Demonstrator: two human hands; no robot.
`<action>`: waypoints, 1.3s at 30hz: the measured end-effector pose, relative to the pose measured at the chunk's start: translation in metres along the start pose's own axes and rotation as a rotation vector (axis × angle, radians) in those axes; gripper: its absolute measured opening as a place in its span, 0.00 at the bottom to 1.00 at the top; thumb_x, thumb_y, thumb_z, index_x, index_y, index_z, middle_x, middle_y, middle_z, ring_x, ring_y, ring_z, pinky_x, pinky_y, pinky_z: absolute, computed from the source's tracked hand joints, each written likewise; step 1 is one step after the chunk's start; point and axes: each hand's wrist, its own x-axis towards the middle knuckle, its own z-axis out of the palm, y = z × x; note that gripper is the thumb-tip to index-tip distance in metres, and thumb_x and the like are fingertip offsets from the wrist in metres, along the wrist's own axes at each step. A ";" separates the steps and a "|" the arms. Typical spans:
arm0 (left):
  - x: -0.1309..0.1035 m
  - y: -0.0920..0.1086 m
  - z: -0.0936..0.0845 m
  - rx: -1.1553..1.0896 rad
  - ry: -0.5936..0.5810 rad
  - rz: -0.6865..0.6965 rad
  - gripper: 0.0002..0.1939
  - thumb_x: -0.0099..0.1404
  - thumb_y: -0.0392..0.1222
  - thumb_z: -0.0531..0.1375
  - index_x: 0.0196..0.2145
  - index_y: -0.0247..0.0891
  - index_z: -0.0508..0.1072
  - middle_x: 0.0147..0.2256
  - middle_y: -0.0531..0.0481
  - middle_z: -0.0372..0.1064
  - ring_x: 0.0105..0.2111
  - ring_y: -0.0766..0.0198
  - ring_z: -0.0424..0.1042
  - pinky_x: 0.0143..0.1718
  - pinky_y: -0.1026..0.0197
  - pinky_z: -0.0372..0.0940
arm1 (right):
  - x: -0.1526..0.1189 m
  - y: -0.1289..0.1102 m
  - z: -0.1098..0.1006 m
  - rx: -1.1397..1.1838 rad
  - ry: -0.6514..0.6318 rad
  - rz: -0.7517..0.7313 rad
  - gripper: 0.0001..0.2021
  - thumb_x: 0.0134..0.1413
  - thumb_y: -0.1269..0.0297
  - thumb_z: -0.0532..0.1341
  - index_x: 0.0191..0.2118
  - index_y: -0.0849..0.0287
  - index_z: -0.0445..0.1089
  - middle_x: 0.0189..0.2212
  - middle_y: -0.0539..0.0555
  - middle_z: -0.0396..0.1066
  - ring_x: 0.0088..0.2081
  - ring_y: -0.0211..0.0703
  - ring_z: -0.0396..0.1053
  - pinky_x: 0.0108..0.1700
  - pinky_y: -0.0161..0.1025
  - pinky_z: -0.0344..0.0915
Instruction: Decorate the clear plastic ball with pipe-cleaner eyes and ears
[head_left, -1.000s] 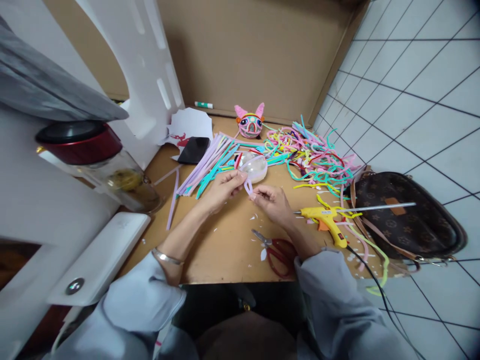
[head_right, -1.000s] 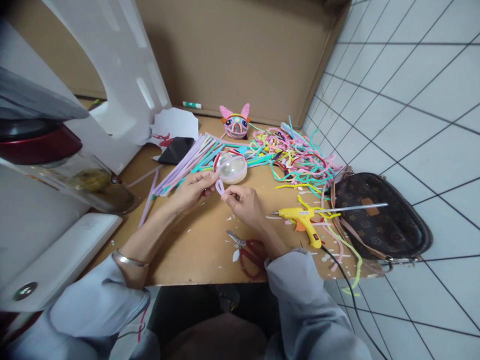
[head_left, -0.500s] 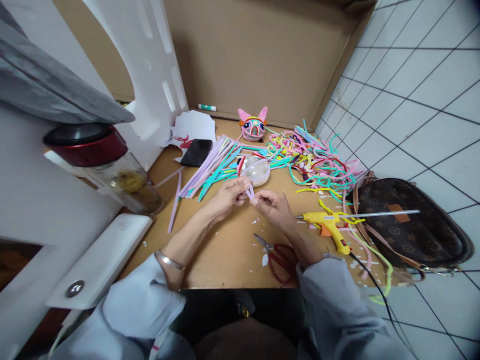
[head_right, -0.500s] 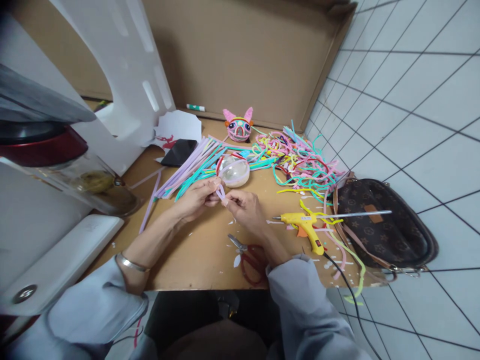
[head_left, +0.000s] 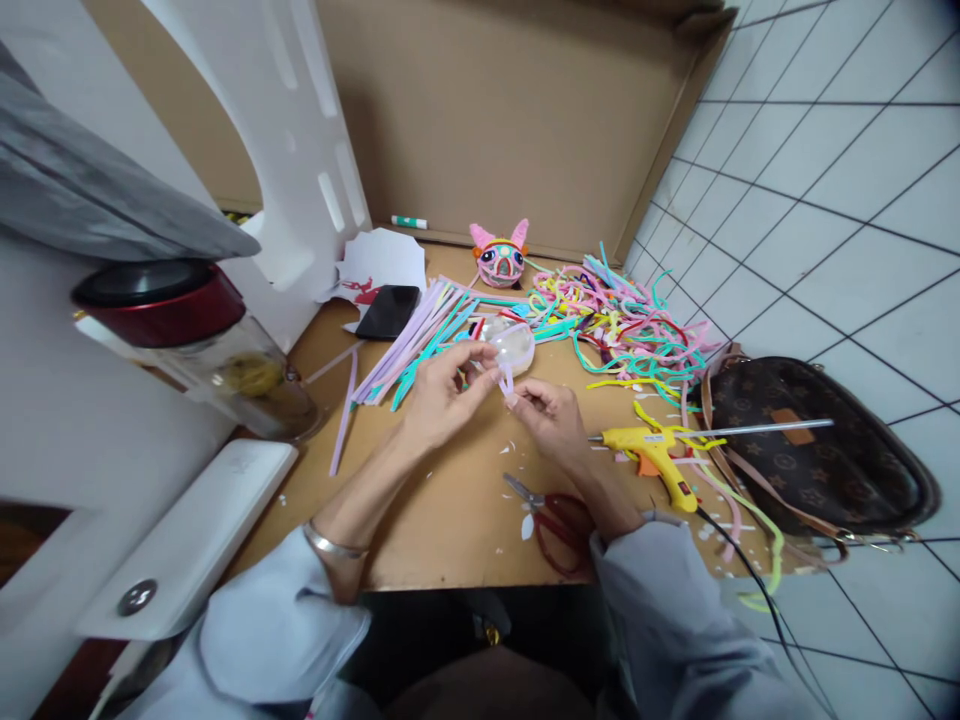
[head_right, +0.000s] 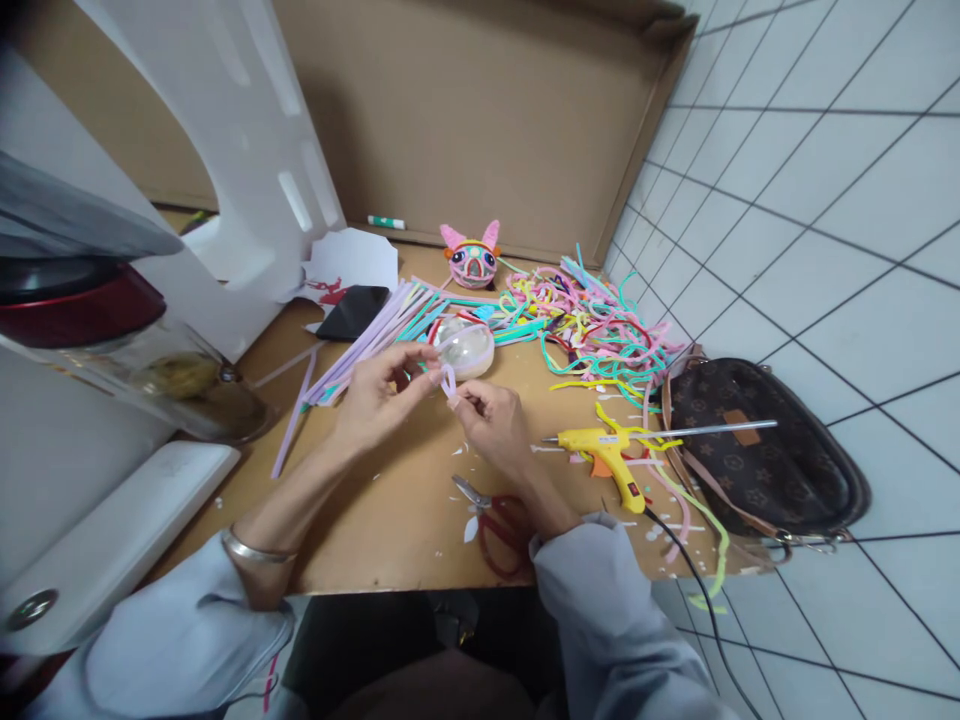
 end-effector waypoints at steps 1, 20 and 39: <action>-0.001 0.000 0.001 0.045 -0.013 0.039 0.11 0.64 0.46 0.63 0.40 0.36 0.77 0.36 0.48 0.76 0.26 0.68 0.66 0.28 0.65 0.59 | 0.000 0.000 0.000 -0.007 -0.004 -0.005 0.12 0.52 0.55 0.58 0.27 0.58 0.69 0.18 0.45 0.59 0.22 0.34 0.54 0.27 0.36 0.49; 0.001 -0.008 0.000 0.106 -0.064 0.106 0.12 0.64 0.42 0.61 0.40 0.34 0.80 0.29 0.47 0.77 0.25 0.66 0.70 0.31 0.65 0.64 | 0.001 0.003 -0.001 -0.153 -0.024 -0.073 0.10 0.55 0.60 0.57 0.26 0.57 0.70 0.20 0.47 0.61 0.24 0.36 0.55 0.29 0.36 0.50; 0.002 -0.013 0.000 0.139 -0.077 0.152 0.10 0.66 0.42 0.61 0.34 0.37 0.82 0.30 0.46 0.81 0.29 0.61 0.77 0.33 0.63 0.65 | -0.001 0.005 0.001 -0.155 -0.037 -0.072 0.11 0.56 0.60 0.56 0.25 0.57 0.67 0.20 0.46 0.60 0.24 0.35 0.54 0.30 0.37 0.49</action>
